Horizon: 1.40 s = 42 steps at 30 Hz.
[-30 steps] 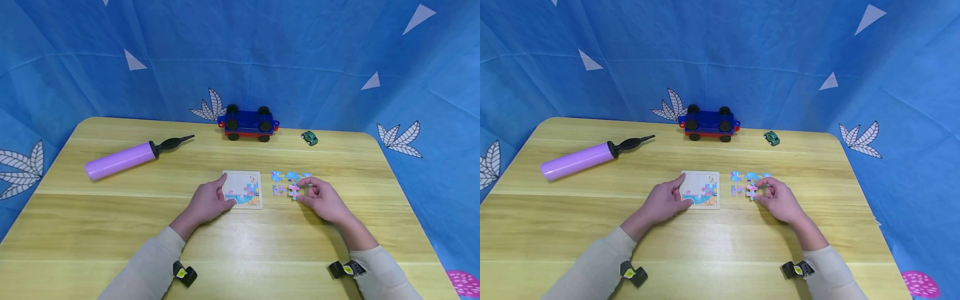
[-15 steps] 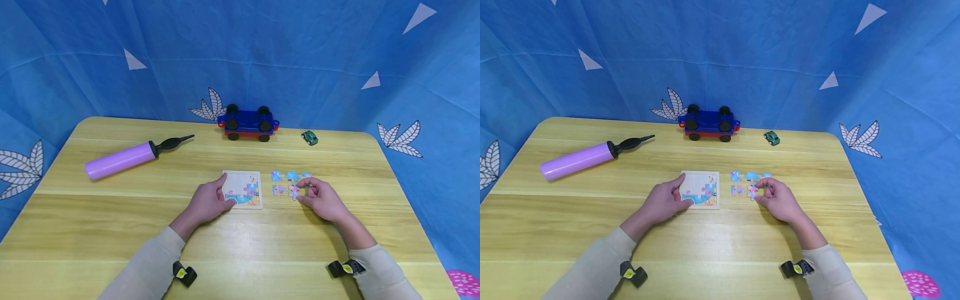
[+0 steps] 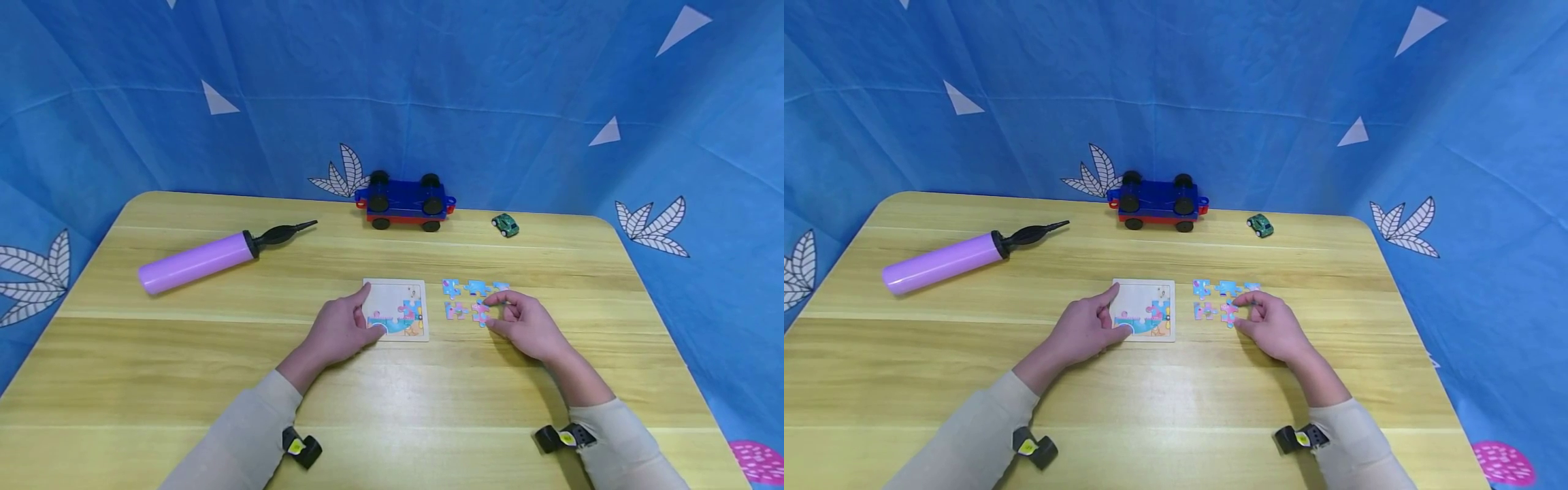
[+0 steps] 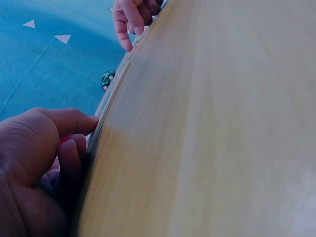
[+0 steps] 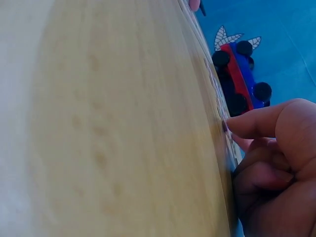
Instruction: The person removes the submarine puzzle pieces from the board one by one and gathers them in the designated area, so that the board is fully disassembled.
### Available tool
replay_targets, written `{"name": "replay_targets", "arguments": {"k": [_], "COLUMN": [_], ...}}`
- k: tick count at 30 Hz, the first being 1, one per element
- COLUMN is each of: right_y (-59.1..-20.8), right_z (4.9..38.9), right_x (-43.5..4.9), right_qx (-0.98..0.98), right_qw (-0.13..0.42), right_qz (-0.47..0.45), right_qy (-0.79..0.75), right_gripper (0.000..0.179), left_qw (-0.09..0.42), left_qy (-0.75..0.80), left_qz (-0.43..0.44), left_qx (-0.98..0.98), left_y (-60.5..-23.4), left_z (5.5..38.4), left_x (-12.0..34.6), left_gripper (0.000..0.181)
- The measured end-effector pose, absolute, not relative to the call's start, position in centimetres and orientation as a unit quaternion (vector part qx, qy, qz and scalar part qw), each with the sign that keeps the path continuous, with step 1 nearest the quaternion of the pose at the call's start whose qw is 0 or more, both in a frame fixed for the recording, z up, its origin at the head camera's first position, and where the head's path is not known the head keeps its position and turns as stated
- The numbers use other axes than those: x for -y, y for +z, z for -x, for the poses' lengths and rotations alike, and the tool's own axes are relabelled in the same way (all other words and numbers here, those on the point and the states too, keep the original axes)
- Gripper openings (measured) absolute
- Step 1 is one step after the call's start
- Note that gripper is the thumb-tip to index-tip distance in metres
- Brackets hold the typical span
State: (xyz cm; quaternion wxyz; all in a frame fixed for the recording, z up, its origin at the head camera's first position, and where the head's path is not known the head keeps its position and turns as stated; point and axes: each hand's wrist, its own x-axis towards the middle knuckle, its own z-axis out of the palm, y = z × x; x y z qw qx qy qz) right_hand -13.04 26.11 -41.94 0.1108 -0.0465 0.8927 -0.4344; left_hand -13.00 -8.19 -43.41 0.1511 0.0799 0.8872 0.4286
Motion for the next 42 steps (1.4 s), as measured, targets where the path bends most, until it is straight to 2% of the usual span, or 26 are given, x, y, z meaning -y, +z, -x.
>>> {"name": "replay_targets", "arguments": {"k": [11, 30, 42], "right_y": [-41.7, -41.8, -41.8], "right_z": [12.1, 12.0, 12.6], "right_x": [-22.6, -15.9, -13.3], "right_qx": [-0.879, -0.852, -0.859], "right_qw": [0.09, 0.123, 0.136], "right_qz": [0.055, 0.076, 0.047], "right_qy": [-0.465, -0.503, -0.492], "right_gripper": [0.028, 0.034, 0.035], "left_qw": [0.152, 0.151, 0.163], "left_qy": [0.432, 0.431, 0.425], "left_qz": [-0.083, -0.082, -0.075], "left_qx": [-0.885, -0.886, -0.887], "left_y": [-43.3, -43.4, -43.2], "left_z": [13.0, 13.1, 13.2], "left_x": [8.2, 8.2, 8.2], "left_gripper": [0.088, 0.087, 0.088]}}
